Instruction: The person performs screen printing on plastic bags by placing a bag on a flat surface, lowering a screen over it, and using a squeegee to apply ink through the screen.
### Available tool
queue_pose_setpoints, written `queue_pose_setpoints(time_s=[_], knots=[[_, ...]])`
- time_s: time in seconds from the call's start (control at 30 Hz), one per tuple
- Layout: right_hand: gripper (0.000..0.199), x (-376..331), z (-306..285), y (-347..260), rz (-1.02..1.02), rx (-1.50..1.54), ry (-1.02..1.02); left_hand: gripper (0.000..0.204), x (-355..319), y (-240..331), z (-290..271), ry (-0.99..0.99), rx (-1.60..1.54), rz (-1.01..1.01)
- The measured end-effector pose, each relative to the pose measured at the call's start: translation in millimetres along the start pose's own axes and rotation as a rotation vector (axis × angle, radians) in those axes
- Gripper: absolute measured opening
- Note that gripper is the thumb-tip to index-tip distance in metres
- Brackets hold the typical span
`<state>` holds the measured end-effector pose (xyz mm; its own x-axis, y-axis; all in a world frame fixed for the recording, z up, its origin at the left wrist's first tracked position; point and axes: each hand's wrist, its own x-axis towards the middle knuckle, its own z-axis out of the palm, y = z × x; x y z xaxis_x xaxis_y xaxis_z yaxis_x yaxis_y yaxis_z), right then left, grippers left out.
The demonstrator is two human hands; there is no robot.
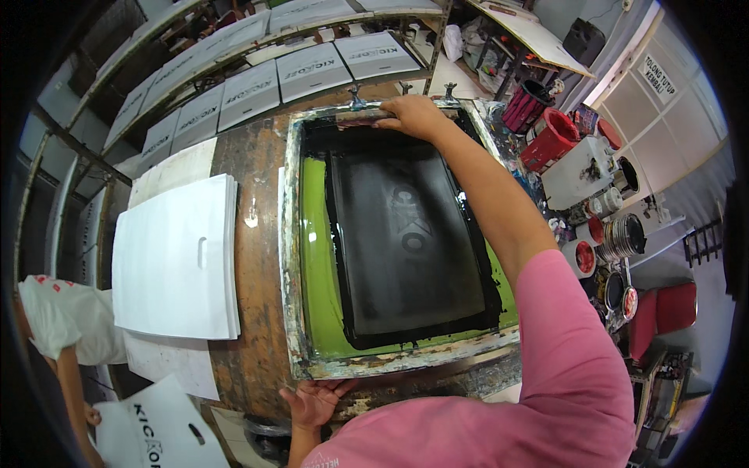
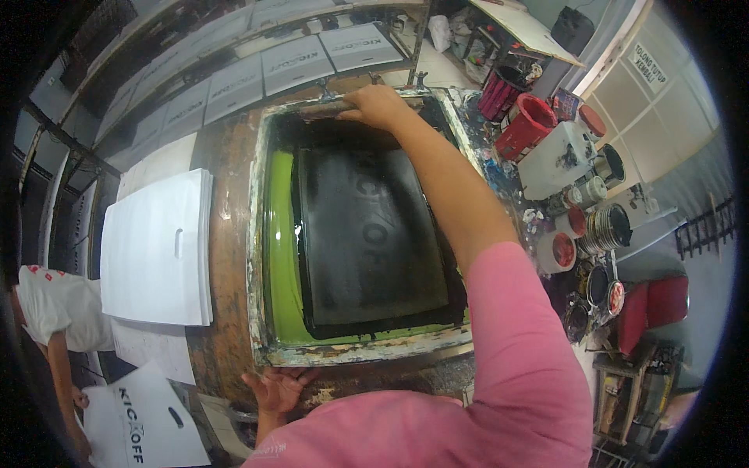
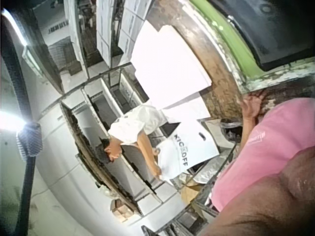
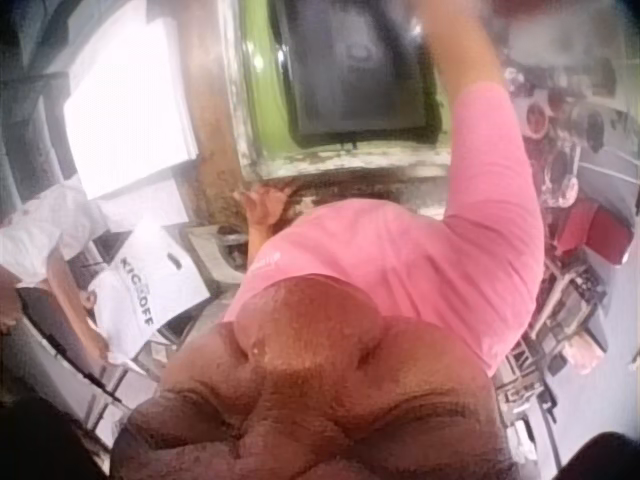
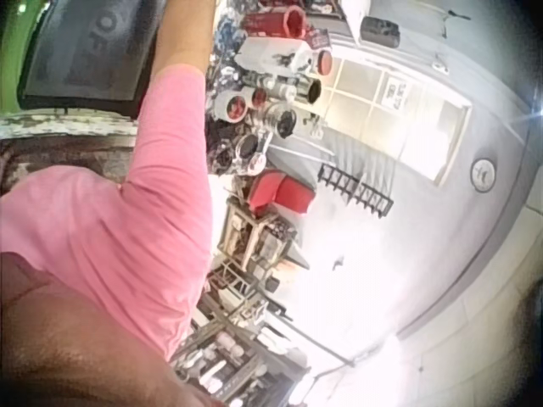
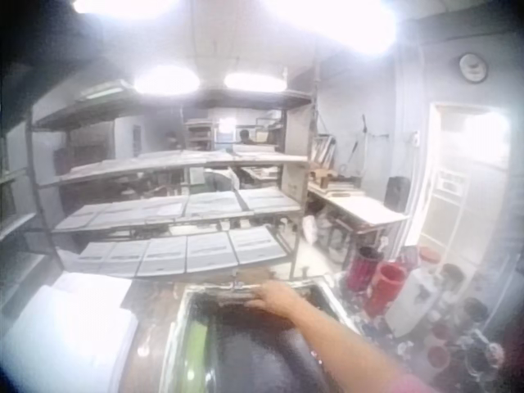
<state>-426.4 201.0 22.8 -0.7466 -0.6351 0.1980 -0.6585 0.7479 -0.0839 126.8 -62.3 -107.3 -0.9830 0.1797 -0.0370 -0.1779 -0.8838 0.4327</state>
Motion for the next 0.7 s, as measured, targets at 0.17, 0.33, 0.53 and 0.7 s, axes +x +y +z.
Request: queue_pose_setpoints(time_s=[0.17,0.33,0.53,0.7], knots=[[0.048,1.5,33.8,6.3,0.042,-0.035,0.113,0.087,-5.0,-1.4,0.3,0.003,-0.057,-0.002],[0.050,37.7,25.7,-27.8,-0.012,-0.013,0.004,0.092,-9.8,-2.1,-7.4,-0.013,-0.029,-0.029],[0.055,54.3,41.1,-35.7,-0.010,0.018,0.014,0.095,-4.4,0.7,5.5,0.021,-0.012,-0.047],[0.055,28.2,18.5,13.3,-0.054,0.003,-0.005,0.099,-6.7,-1.1,3.3,0.020,-0.020,-0.051]])
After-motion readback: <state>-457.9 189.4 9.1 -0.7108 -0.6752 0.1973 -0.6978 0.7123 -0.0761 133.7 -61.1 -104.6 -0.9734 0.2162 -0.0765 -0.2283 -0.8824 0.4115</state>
